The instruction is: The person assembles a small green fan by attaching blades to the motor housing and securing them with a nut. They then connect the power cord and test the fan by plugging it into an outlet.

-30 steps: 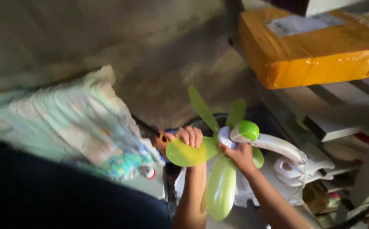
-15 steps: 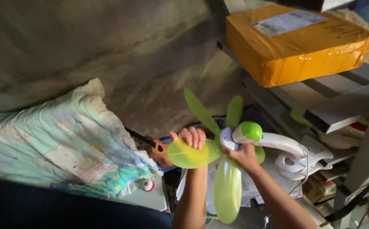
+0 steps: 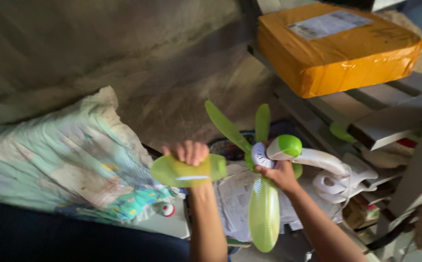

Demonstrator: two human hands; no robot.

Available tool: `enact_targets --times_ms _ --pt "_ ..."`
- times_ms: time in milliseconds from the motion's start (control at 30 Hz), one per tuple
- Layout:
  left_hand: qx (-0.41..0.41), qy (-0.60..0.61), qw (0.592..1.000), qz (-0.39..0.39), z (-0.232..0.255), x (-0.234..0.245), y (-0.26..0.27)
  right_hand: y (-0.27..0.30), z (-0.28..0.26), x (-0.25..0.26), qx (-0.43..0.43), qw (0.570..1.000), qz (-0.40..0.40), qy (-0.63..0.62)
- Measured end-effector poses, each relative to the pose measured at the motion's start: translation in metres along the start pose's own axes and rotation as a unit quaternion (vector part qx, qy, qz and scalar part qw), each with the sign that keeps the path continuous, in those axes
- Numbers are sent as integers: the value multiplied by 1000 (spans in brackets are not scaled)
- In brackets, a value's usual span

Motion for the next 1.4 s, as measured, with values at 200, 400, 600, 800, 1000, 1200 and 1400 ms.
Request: enact_targets --times_ms 200,400,600,800,1000,1200,1400 --pt "55 38 997 25 -15 32 25 9 18 10 18 998 -30 -57" --pt "120 120 985 43 -21 49 39 15 59 14 -165 986 -20 -20" --pt "130 134 981 51 -27 38 48 15 56 15 -74 997 -28 4" --pt "176 -107 969 139 -19 38 55 17 38 12 -45 998 -34 -6" --pt "222 -661 716 25 -28 16 85 16 34 9 -26 998 -35 -43" --pt "251 -706 662 -16 -46 -6 90 13 53 6 -60 998 -21 -16" --pt "215 -795 566 -43 -54 10 92 13 59 8 -72 993 -4 90"
Point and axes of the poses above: each hand's wrist, its own y-axis away from the middle knuckle, its own x-axis out of the back of the hand, z = x × y, the point moved 1 cm from there along -y, towards the middle knuckle, and after that the axes turned 3 degrees about -x, right-handed, at the moved point
